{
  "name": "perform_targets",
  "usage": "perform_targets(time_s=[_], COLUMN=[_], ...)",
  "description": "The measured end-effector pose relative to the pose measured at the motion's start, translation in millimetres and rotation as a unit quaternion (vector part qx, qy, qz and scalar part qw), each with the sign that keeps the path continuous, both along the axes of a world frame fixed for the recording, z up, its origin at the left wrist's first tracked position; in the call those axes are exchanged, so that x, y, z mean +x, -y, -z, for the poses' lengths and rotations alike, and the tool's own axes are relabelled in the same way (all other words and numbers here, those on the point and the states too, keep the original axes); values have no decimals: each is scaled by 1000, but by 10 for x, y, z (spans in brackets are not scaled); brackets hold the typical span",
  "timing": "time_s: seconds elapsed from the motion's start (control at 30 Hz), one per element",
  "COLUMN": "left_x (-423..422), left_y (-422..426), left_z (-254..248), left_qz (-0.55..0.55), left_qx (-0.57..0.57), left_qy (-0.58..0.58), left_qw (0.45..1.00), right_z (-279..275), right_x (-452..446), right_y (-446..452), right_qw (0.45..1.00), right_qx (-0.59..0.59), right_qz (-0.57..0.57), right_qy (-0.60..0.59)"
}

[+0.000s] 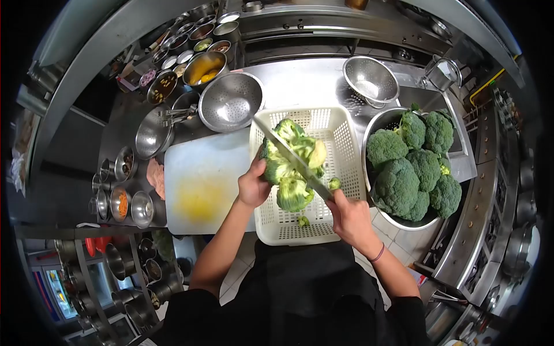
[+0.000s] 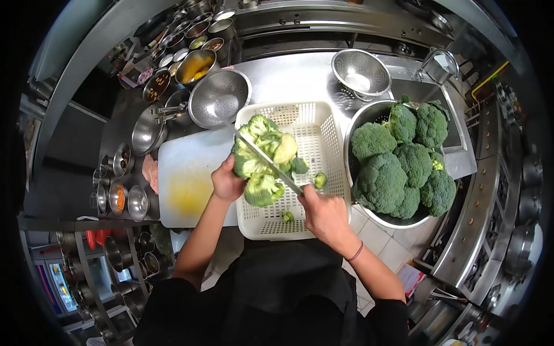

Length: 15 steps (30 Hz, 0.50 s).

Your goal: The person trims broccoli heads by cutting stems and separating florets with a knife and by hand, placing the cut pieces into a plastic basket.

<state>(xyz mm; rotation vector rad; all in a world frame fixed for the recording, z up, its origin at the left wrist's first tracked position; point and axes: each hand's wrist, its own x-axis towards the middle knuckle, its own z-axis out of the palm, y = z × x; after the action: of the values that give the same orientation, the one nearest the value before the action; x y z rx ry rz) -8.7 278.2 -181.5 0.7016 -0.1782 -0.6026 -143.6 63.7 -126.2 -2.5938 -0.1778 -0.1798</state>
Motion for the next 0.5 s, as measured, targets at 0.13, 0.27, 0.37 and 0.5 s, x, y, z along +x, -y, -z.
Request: perform_targets(time_s=[0.13,0.27,0.37,0.5], left_x=[148,245,188,229], left_y=[0,20,-17,-164], left_z=[123,148,-124,644], left_qz=[-35,19,83,-19], left_qx=[53,-124,-216,-277], left_qy=[64,-5,-17,-187], left_qw=[996,992,973,942], right_z=[-113,-194,-194,-171], right_x=[-97,-290,-387,-382], right_y=[-43,10,100,108], right_qw=[966,906,914,955], right_qx=[247,406,377,249], right_qz=[41,117,148,154], right_qy=[-69,-24,36,52])
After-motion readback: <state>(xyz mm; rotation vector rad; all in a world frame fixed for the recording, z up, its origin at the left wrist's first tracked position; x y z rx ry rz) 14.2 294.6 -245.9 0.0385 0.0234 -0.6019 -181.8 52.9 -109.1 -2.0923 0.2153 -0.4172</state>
